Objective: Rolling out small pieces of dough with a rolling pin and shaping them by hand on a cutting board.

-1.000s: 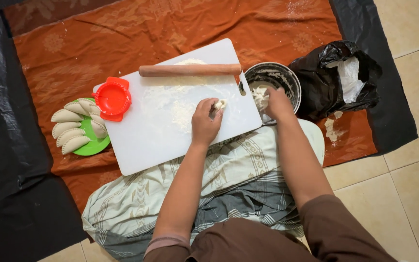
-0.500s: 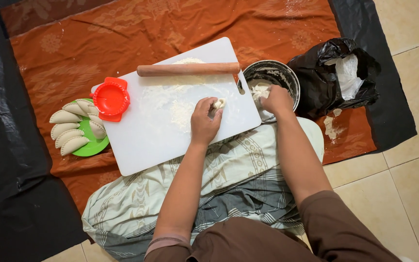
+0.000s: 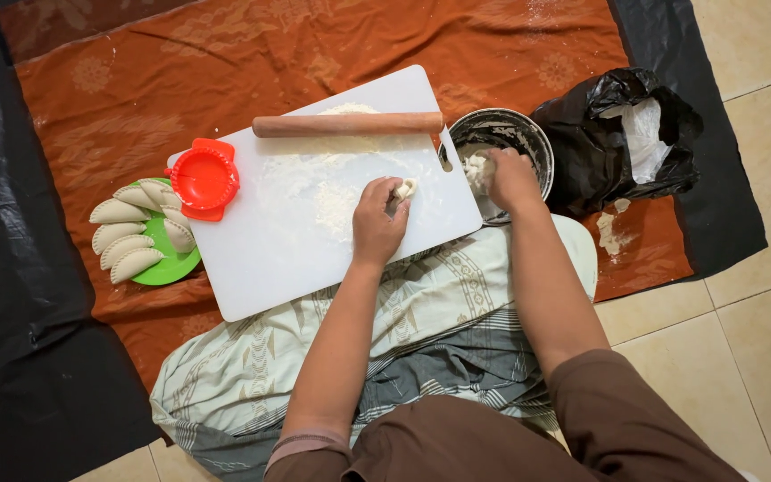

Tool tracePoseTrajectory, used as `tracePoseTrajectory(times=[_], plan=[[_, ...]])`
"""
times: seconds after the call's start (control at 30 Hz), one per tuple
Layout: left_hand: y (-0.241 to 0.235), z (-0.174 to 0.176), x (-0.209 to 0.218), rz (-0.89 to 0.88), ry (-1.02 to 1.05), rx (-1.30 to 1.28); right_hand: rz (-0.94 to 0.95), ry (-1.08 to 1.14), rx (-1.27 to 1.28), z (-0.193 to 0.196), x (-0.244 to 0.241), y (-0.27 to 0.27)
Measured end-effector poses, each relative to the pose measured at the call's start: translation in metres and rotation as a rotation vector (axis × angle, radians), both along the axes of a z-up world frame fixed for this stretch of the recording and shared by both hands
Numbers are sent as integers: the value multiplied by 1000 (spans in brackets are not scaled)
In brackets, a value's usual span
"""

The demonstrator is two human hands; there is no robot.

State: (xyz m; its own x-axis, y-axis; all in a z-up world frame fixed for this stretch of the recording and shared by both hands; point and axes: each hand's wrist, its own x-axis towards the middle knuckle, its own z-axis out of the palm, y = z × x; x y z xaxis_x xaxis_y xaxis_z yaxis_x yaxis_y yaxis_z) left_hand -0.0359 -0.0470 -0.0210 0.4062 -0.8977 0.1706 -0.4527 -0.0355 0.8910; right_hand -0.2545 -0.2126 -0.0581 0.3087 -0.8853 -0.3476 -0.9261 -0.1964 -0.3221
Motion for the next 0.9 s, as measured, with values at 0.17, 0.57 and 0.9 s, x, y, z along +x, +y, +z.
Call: tracePoseTrajectory(times=[0.17, 0.57, 0.9], plan=[[1, 1, 0, 5, 10, -6, -87, -80, 10, 2, 11, 5], [2, 0, 0, 1, -5, -14, -338, -256, 136, -27, -16, 6], [3, -2, 0, 2, -16, -30, -318, -180, 138, 15, -3, 11]])
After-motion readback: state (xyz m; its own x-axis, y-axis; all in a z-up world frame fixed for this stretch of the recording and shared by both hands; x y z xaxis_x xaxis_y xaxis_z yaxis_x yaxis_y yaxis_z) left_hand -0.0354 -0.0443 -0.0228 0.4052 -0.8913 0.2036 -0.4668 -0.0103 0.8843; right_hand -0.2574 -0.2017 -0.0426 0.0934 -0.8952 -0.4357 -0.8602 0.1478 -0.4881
